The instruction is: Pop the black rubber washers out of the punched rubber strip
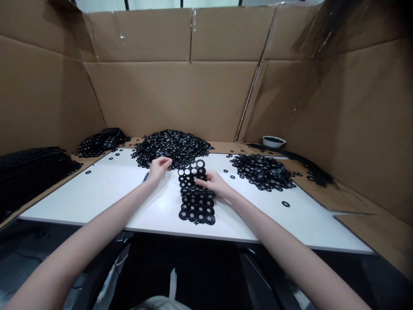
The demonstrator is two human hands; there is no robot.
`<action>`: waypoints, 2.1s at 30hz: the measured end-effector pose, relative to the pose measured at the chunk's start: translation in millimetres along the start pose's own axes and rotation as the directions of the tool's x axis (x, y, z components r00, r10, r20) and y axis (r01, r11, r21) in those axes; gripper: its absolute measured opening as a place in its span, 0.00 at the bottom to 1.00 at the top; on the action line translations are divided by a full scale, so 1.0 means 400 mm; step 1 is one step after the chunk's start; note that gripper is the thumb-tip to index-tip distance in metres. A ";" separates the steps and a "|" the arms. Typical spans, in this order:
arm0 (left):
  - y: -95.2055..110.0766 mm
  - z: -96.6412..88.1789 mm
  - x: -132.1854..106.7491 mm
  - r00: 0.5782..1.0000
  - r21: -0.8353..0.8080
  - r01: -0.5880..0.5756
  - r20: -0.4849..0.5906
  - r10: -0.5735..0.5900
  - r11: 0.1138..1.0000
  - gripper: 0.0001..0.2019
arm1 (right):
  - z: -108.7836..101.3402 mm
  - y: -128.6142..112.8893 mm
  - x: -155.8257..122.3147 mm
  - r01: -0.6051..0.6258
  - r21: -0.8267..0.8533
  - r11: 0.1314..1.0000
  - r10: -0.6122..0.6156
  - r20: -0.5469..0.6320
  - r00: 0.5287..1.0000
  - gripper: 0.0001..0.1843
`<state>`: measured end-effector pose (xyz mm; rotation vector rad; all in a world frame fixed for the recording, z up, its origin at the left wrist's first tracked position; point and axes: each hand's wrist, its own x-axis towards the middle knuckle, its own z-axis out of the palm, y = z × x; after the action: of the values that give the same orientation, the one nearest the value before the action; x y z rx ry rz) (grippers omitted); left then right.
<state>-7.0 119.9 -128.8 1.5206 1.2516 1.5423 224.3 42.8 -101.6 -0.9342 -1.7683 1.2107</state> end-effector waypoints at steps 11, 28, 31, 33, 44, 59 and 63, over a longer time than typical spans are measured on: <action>0.059 0.005 -0.027 0.978 0.018 -0.209 0.028 0.208 0.978 0.14 | 0.004 -0.014 -0.011 -0.044 0.138 0.989 0.040 0.028 0.999 0.21; 0.149 0.053 -0.135 0.825 0.178 -0.542 0.296 0.481 0.821 0.07 | 0.004 -0.013 -0.003 0.012 0.027 1.000 -0.013 0.035 0.999 0.19; 0.153 0.054 -0.138 0.798 0.177 -0.586 0.299 0.524 0.791 0.07 | 0.006 -0.016 -0.004 0.014 0.026 1.000 -0.015 0.039 0.999 0.19; 0.160 0.055 -0.140 0.793 0.175 -0.595 0.286 0.538 0.785 0.07 | 0.008 -0.022 -0.006 0.006 0.028 1.000 -0.007 0.035 0.999 0.20; 0.180 0.059 -0.149 0.715 0.247 -0.697 0.311 0.627 0.673 0.07 | 0.011 -0.021 -0.006 -0.025 0.043 0.999 0.022 0.059 0.998 0.23; 0.159 0.067 -0.147 0.674 0.282 -0.723 0.485 0.557 0.630 0.11 | 0.011 0.002 0.005 0.103 -0.094 0.990 -0.091 0.118 0.989 0.16; 0.172 0.067 -0.152 0.712 0.293 -0.674 0.499 0.493 0.677 0.12 | 0.013 0.001 0.009 0.107 -0.177 0.979 -0.092 0.091 0.992 0.19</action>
<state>39.8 45.2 -91.8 2.6181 0.9555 1.2307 218.2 44.2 -102.5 -0.8978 -1.9933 1.0517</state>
